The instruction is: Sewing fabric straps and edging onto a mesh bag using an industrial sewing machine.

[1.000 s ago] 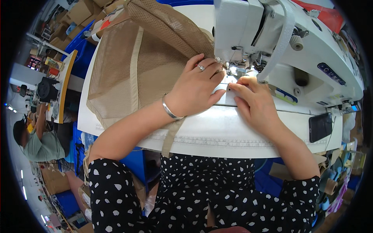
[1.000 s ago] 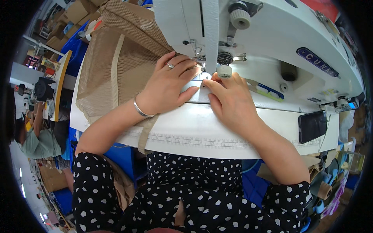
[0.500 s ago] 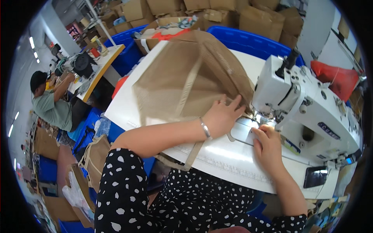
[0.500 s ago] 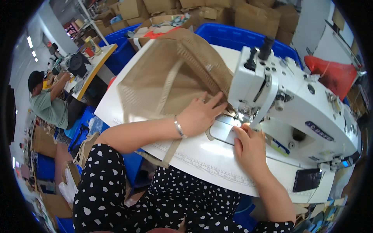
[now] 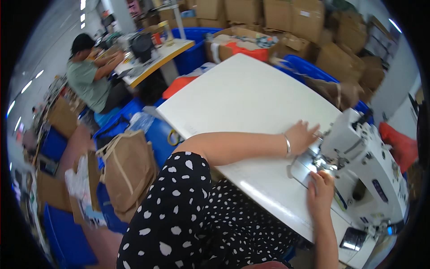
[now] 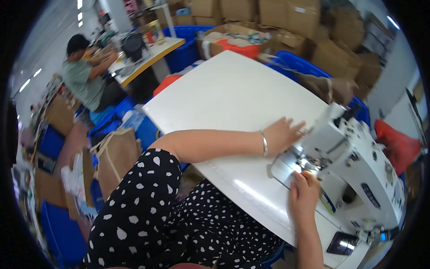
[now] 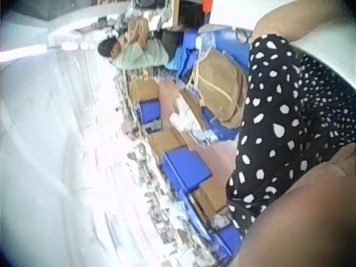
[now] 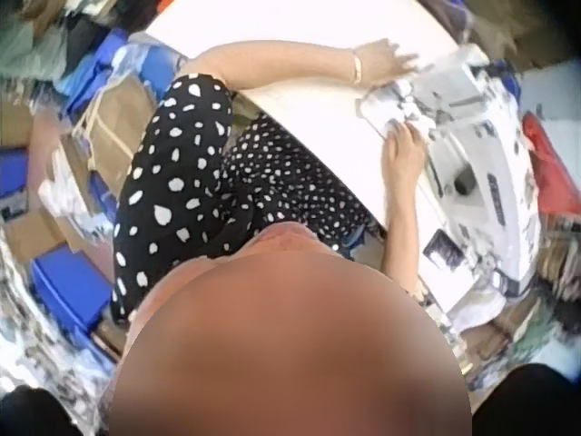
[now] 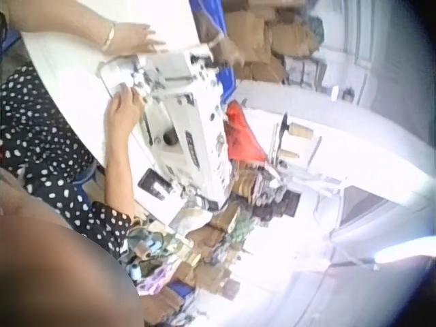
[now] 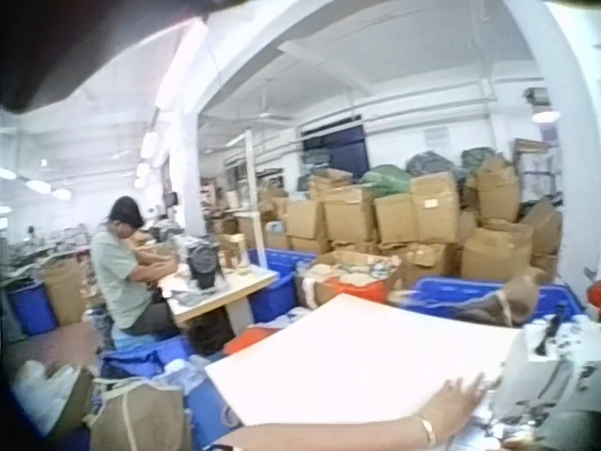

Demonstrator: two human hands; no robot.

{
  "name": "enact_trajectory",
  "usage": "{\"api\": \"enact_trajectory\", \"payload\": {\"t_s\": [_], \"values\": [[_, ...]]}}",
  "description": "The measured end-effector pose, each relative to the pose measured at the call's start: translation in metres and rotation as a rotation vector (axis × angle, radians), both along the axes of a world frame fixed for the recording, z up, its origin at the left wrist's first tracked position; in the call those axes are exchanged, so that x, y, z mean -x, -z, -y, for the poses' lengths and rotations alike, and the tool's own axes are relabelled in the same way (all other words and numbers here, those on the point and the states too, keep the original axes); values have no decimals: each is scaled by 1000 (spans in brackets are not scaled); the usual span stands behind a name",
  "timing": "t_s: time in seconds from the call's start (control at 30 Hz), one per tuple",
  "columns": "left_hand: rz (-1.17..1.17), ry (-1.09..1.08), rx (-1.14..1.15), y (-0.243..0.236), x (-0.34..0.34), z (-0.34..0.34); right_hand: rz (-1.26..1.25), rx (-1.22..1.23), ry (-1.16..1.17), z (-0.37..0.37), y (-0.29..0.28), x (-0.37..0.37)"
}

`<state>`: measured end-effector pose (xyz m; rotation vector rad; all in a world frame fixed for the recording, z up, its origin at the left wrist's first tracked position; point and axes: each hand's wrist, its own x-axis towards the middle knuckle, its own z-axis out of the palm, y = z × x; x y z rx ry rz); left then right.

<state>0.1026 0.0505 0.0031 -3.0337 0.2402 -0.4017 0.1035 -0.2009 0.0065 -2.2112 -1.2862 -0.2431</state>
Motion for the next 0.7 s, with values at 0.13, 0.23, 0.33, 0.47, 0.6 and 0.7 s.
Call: {"api": "enact_trajectory", "payload": {"t_s": [0.13,0.23,0.33,0.47,0.6,0.7], "values": [[61,-39,105,10,107,-27,10,23,-69,3,10,-9],[369,-246,199,19,212,-85,71,36,-77,5,16,-15],[650,-939,344,39,328,-143,138,75,-34,7,20,-19],[225,-1787,211,101,461,-158,194,112,-27,7,23,-23],[-78,-2014,697,165,515,-160,236,99,-38,7,23,-24],[14,-1873,705,185,524,-173,216,113,-43,8,22,-24]]}}
